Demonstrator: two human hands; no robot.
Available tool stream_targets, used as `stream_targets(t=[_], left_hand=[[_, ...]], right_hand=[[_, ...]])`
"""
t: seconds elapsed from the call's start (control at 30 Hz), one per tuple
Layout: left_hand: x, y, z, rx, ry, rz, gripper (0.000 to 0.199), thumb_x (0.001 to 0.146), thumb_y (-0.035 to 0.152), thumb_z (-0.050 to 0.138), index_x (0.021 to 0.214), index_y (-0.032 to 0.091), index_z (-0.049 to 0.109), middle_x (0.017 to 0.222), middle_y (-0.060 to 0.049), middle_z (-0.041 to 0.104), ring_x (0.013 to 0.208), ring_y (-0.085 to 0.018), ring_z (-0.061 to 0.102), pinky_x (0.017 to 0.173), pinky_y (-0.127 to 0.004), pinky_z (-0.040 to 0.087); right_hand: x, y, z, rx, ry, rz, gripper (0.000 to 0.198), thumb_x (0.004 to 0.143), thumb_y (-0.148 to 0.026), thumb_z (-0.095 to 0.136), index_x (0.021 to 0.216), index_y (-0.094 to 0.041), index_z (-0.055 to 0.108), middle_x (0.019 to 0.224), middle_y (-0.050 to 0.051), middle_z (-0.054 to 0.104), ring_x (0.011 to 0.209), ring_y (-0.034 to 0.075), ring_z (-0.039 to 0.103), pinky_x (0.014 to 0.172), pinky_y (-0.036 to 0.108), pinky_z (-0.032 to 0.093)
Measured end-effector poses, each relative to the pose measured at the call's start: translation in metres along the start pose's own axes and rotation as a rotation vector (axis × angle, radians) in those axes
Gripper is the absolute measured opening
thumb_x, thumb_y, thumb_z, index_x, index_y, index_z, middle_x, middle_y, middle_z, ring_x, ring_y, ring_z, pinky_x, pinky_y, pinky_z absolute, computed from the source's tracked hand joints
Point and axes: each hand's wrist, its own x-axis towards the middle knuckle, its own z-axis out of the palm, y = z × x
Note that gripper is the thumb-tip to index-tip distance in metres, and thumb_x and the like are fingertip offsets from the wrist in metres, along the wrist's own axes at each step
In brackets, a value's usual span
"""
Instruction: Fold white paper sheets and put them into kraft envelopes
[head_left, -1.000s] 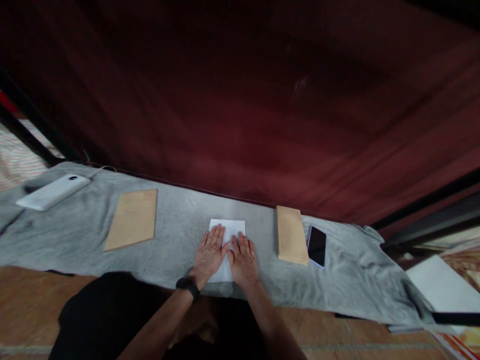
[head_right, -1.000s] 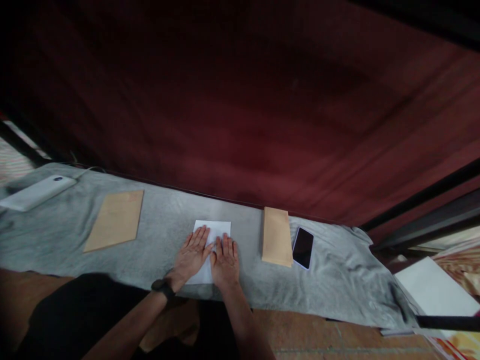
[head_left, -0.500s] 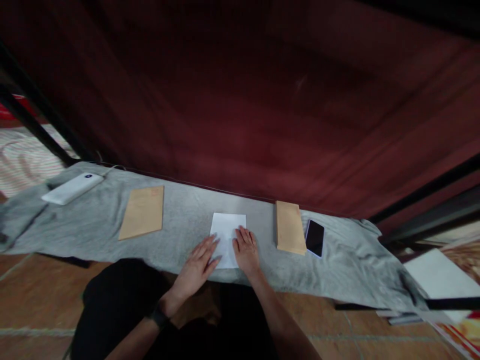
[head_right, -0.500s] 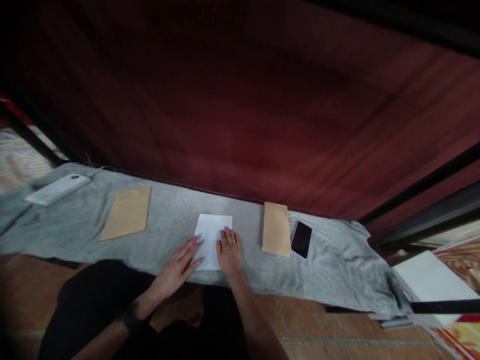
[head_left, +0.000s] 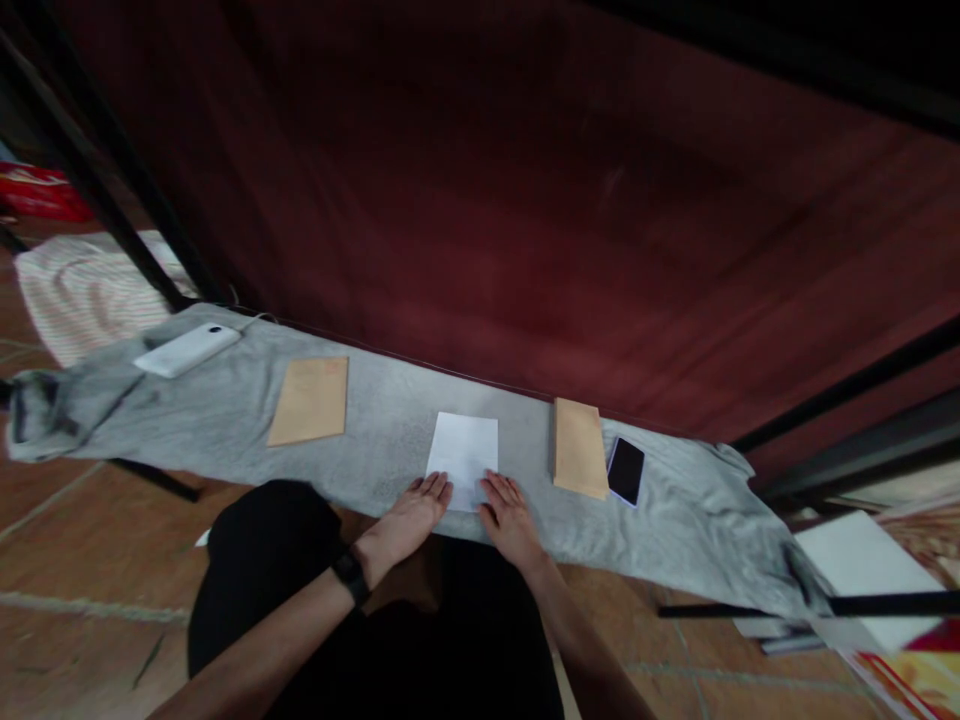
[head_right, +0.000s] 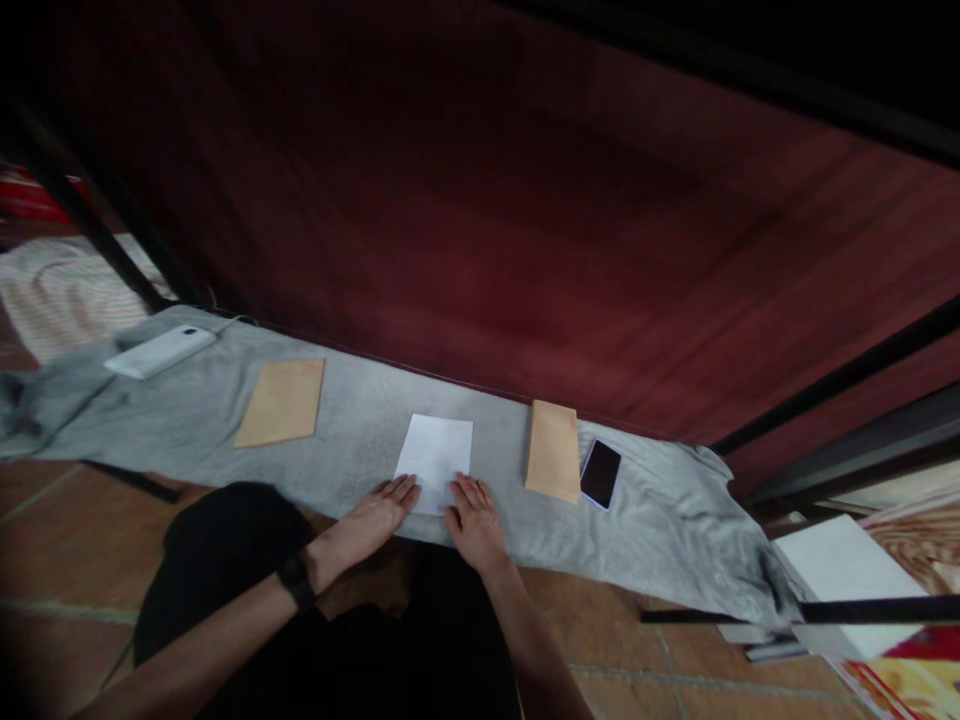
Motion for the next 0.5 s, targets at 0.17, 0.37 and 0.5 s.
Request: stream_targets(t=[0.17,0.37,0.5], left_hand=[[0.0,0.007,0.009,0.107,0.007,-0.004,0.057,0.081,-0.006,0.036,0.133,0.007,0.056,0.144,-0.024,0.053,0.137,-0.03,0.049,0.11,-0.05,0.042],[-0.004,0.004,0.015,0.089,0.024,-0.019,0.056,0.084,-0.003,0.037,0.136,0.011,0.053,0.148,-0.019,0.052,0.139,-0.027,0.046,0.113,-0.047,0.039],[-0.002,0.003,0.01,0.083,0.052,-0.018,0.052,0.085,-0.001,0.038,0.133,0.012,0.056,0.143,-0.018,0.056,0.135,-0.025,0.052,0.111,-0.045,0.041]], right_hand=[[-0.007,0.001,-0.002,-0.076,-0.016,-0.058,0.052,0.099,-0.038,0.05,0.147,-0.018,0.048,0.154,0.011,0.045,0.142,0.025,0.042,0.12,0.048,0.031],[-0.008,0.004,0.002,-0.093,-0.019,-0.069,0.051,0.1,-0.039,0.049,0.146,-0.018,0.049,0.154,0.011,0.044,0.142,0.025,0.042,0.121,0.048,0.031],[-0.006,0.004,0.001,-0.062,0.007,-0.054,0.048,0.1,-0.036,0.05,0.144,-0.019,0.051,0.151,0.01,0.048,0.14,0.024,0.044,0.12,0.048,0.033]])
